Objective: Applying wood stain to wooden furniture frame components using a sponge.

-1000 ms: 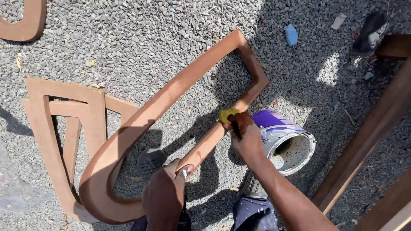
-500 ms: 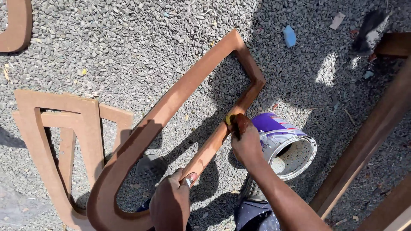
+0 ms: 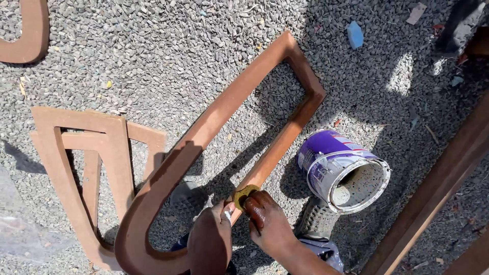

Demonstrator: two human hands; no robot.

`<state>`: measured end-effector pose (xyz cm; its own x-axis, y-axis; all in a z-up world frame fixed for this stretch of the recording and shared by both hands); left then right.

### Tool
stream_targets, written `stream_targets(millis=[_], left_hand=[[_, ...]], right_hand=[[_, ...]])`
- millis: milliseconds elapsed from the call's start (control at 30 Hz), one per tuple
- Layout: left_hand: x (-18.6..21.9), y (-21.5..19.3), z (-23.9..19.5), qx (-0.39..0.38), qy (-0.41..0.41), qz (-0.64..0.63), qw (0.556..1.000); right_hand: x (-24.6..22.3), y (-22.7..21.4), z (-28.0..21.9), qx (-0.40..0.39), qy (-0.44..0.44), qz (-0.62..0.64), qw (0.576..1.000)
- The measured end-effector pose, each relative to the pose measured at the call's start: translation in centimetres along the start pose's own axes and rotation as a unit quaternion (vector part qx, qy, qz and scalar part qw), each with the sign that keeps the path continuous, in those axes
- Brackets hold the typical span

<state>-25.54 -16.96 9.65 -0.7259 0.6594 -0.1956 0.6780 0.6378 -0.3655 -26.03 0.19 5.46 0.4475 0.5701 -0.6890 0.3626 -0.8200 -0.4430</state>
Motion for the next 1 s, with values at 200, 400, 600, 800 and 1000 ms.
stream_targets(millis=[200, 400, 600, 800, 1000], left_hand=[[0.6, -0.7, 0.3, 0.078, 0.126, -0.052, 0.988], [1.0, -2.0, -0.3, 0.090, 0.081, -0.072, 0.990], [0.9, -1.4, 0.1, 0.046, 0.053, -0.049, 0.996], [1.2, -0.3, 0.9, 0.054, 0.147, -0.038, 0.987], [0.5, 2.2, 2.1, -0.063, 0.031, -0.030, 0.997]], right_hand=[[6.9, -8.7, 14.7, 0.151, 0.049, -0.117, 0.980], [0.9, -4.0, 5.3, 0.184, -0.003, -0.104, 0.977], [3.4, -2.5, 6.8, 0.060, -0.027, -0.139, 0.988], [14.8, -15.6, 22.4, 0.316, 0.164, -0.132, 0.925], [12.6, -16.0, 26.9, 0.356, 0.157, -0.109, 0.915]])
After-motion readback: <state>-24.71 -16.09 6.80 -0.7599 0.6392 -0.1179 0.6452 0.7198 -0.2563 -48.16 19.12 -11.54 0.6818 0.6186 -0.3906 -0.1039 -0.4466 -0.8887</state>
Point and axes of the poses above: each hand's wrist, its own z-axis towards the middle knuckle, its own y-axis out of the palm, x = y × z, the point moved 9 cm from there along z, towards the middle knuckle, and after that the axes turned 9 degrees about x, right-handed, at the moved point
